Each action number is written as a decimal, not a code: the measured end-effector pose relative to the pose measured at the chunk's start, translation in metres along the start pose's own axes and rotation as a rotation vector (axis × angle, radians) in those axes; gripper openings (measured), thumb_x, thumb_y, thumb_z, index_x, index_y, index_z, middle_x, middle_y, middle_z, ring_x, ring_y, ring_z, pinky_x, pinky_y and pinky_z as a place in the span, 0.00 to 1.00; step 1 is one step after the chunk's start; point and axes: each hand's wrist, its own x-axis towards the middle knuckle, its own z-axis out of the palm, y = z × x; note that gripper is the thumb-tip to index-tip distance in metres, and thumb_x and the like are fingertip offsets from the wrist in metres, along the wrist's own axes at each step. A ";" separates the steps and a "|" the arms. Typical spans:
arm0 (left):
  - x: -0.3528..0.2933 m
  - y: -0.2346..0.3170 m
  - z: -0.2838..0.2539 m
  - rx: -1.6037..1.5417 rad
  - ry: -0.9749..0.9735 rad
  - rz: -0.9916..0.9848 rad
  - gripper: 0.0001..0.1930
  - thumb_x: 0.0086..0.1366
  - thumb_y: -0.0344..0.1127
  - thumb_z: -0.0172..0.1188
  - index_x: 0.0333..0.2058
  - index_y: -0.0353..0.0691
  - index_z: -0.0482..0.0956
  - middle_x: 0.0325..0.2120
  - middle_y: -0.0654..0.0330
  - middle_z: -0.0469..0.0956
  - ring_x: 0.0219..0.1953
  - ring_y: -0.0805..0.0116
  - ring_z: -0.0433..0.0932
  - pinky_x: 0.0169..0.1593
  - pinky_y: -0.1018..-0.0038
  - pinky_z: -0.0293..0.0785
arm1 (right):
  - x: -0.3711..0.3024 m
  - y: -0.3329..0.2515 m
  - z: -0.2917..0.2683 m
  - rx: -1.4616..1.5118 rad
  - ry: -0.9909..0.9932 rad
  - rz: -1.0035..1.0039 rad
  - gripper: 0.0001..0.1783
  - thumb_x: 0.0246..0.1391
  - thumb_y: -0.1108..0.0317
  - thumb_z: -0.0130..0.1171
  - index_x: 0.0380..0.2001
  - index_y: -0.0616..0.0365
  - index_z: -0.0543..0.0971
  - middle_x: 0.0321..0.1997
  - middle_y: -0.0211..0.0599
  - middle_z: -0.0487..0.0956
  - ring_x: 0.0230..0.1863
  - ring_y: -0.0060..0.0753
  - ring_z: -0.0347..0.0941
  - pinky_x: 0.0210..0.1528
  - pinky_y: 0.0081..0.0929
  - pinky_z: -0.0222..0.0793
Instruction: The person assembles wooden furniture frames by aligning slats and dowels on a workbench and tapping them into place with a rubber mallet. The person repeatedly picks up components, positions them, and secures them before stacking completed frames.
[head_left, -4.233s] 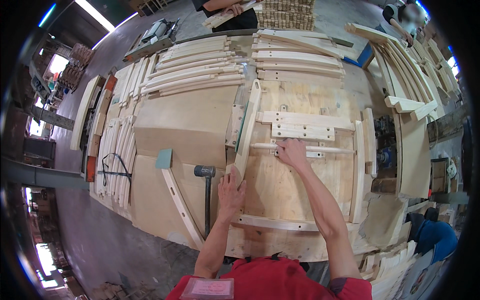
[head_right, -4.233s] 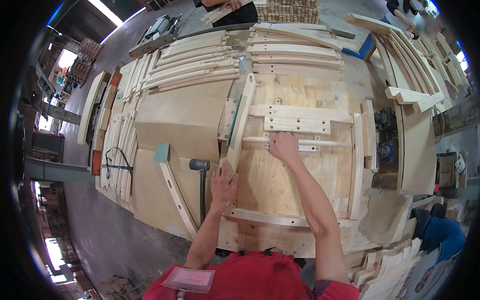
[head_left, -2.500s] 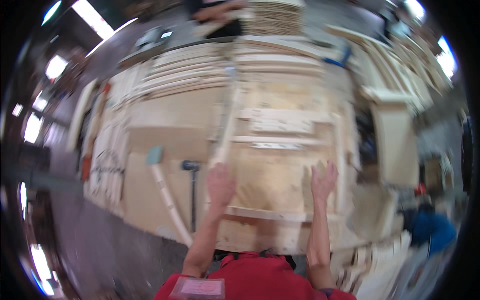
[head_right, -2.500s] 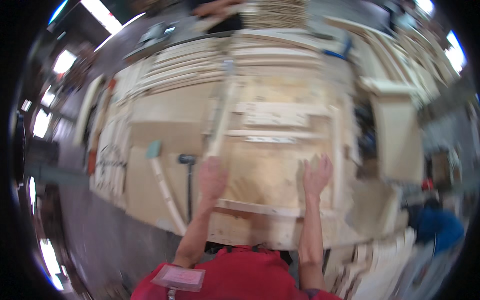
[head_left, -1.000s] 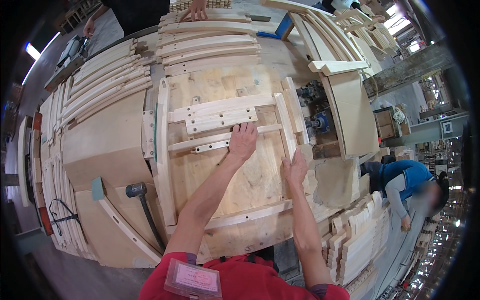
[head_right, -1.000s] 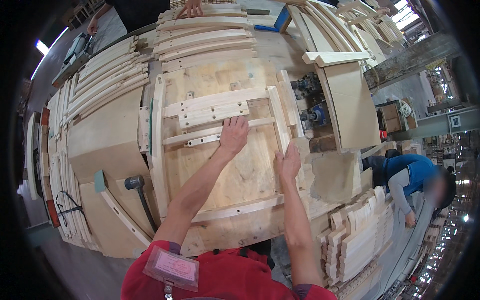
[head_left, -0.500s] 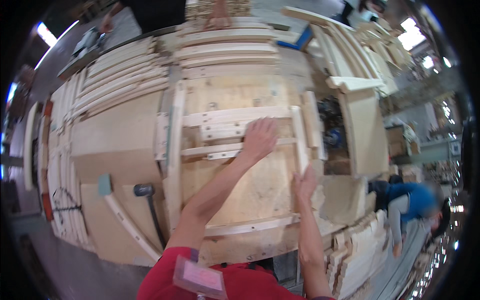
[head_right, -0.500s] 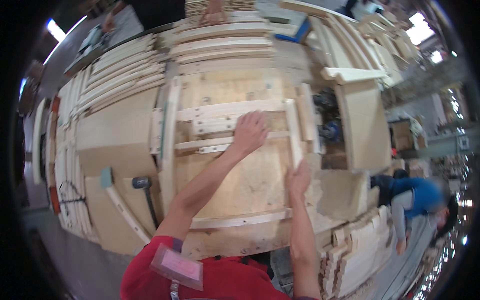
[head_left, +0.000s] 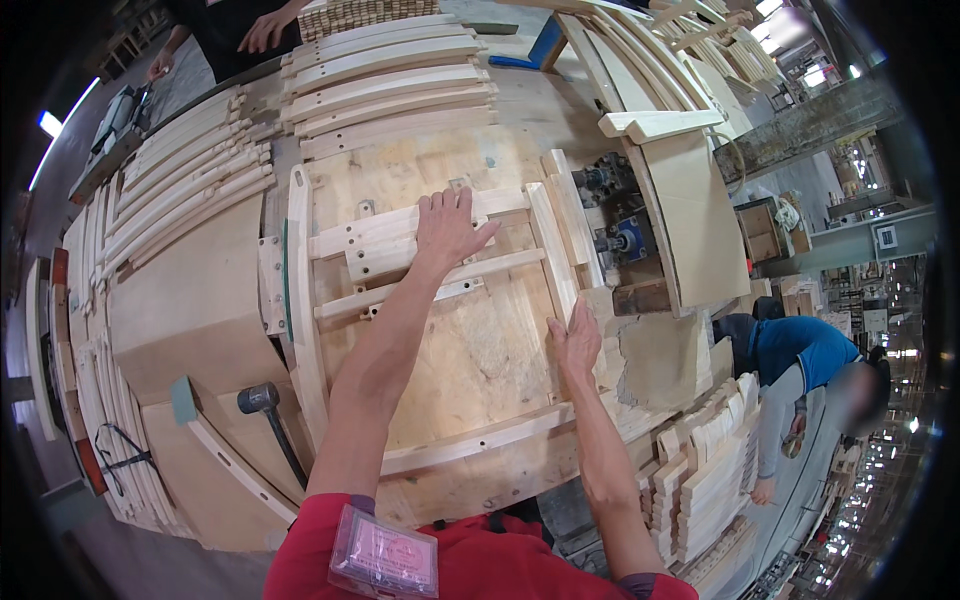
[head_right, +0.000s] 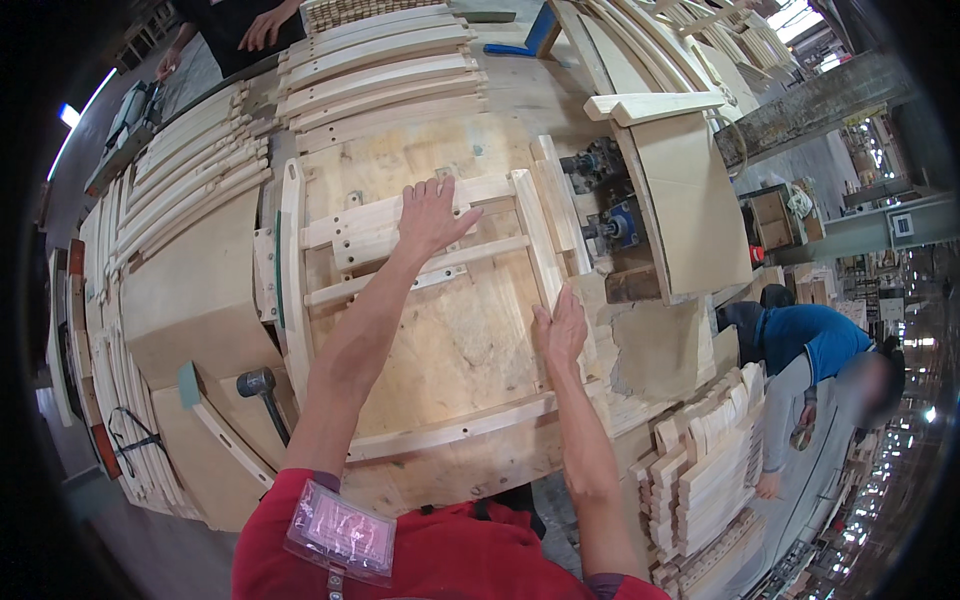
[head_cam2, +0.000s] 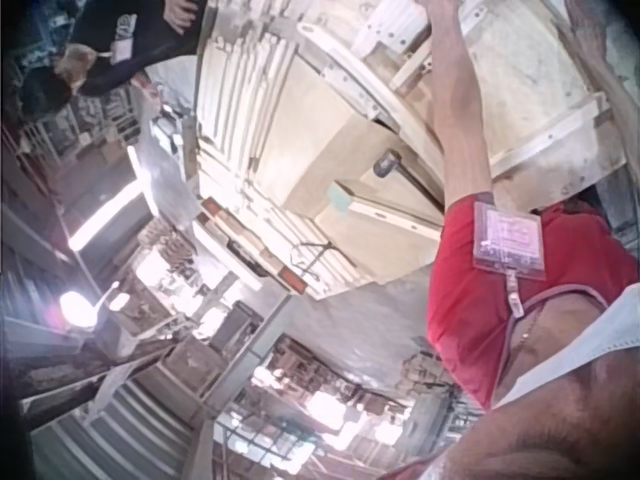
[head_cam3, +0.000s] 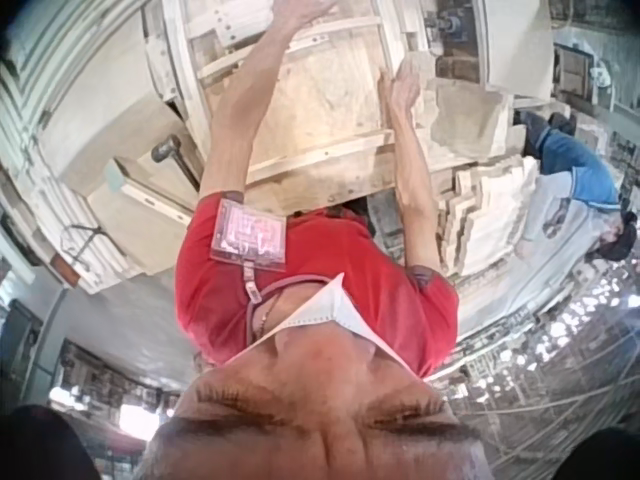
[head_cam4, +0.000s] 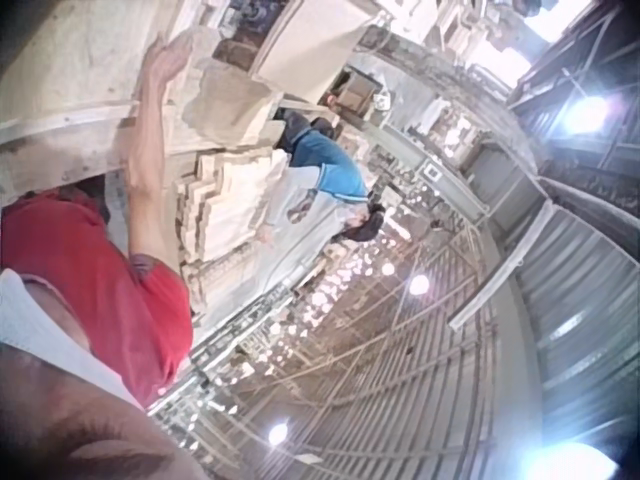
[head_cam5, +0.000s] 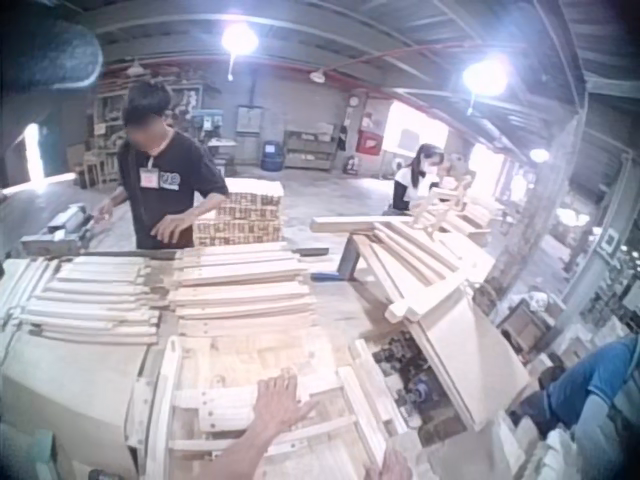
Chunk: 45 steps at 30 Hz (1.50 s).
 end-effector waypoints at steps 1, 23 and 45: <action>-0.001 -0.002 -0.002 0.016 -0.006 -0.013 0.47 0.64 0.72 0.51 0.64 0.33 0.68 0.50 0.45 0.76 0.53 0.52 0.72 0.58 0.56 0.59 | -0.001 -0.003 0.001 -0.002 0.004 -0.020 0.41 0.50 0.60 0.71 0.63 0.70 0.69 0.51 0.56 0.77 0.53 0.59 0.73 0.56 0.46 0.69; -0.044 -0.037 -0.032 -0.271 0.218 -0.008 0.40 0.66 0.59 0.58 0.65 0.34 0.66 0.62 0.41 0.68 0.68 0.43 0.61 0.72 0.50 0.52 | -0.034 -0.051 -0.007 0.025 -0.064 -0.097 0.40 0.57 0.58 0.66 0.66 0.69 0.65 0.64 0.63 0.70 0.66 0.65 0.64 0.69 0.52 0.58; -0.454 -0.138 -0.080 -0.217 0.287 -1.013 0.21 0.65 0.43 0.64 0.50 0.36 0.75 0.40 0.44 0.78 0.43 0.40 0.77 0.47 0.53 0.73 | 0.103 -0.275 0.101 0.137 -0.096 -0.566 0.22 0.52 0.45 0.66 0.31 0.54 0.83 0.35 0.38 0.80 0.43 0.46 0.73 0.51 0.45 0.64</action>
